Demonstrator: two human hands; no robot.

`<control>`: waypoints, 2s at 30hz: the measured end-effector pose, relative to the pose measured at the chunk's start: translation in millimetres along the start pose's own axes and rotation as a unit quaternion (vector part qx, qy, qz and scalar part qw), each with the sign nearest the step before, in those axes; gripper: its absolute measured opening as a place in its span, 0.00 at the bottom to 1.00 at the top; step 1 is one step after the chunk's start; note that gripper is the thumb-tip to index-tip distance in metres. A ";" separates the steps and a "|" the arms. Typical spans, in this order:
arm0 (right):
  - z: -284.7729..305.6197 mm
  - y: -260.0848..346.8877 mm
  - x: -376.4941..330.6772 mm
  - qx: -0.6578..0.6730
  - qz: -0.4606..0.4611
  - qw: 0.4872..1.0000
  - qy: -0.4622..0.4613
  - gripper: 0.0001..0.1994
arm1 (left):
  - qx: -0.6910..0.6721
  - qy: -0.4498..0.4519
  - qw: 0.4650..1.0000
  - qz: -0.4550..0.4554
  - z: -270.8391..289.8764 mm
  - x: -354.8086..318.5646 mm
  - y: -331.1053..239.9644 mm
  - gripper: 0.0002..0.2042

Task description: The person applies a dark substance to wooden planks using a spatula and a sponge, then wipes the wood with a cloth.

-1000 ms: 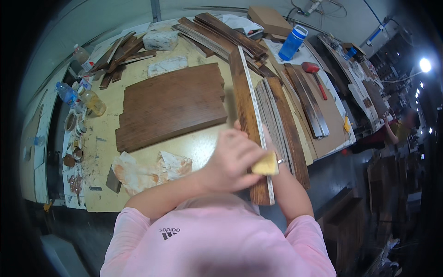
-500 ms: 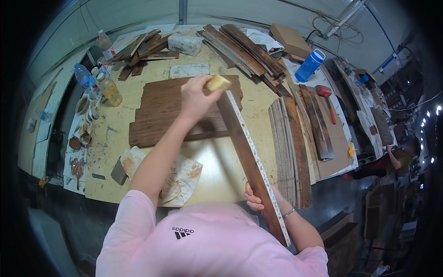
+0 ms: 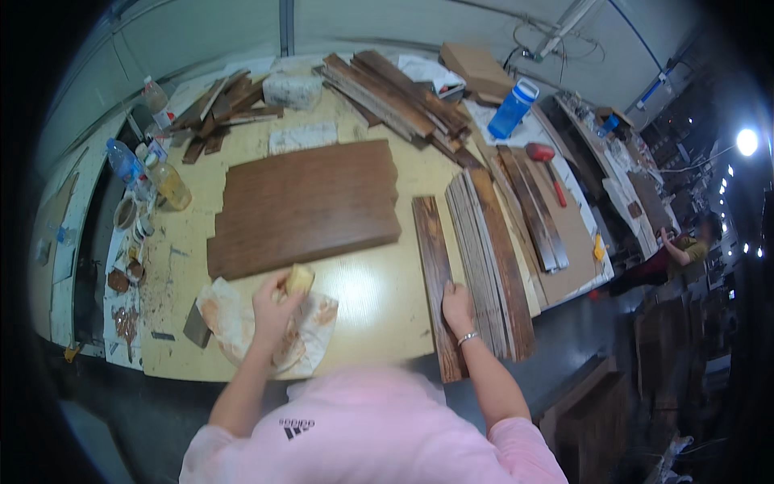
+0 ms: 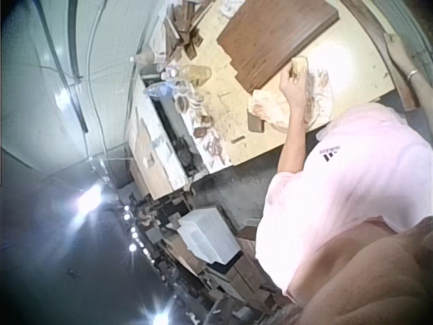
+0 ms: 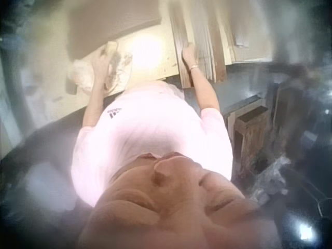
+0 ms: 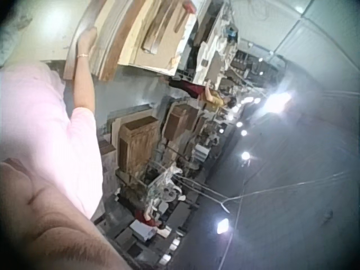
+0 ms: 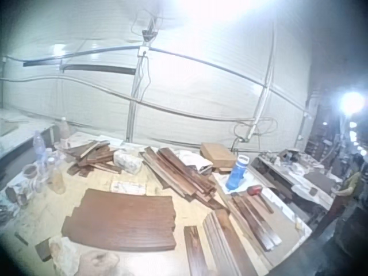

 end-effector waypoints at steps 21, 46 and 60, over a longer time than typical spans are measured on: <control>-125.0 252.3 -116.6 -0.115 0.486 0.866 -0.014 0.20 | -0.132 -0.200 0.965 0.107 150.3 -42.3 146.3 0.15; -151.7 289.5 -131.4 -0.171 0.595 0.785 -0.003 0.13 | -0.076 -0.140 0.984 0.078 67.0 -89.1 134.0 0.19; -167.1 276.6 -115.3 -0.154 0.647 0.747 -0.008 0.16 | -0.283 -0.336 0.893 0.101 144.5 -92.8 155.3 0.18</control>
Point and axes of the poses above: each hand's wrist, its own x-axis towards the middle knuckle, its own z-axis out of the back of the hand, y = z × x, the point moved 10 cm from there along x, towards the middle knuckle, and after that the axes turned 3 degrees about -z, right-handed, at the moved point
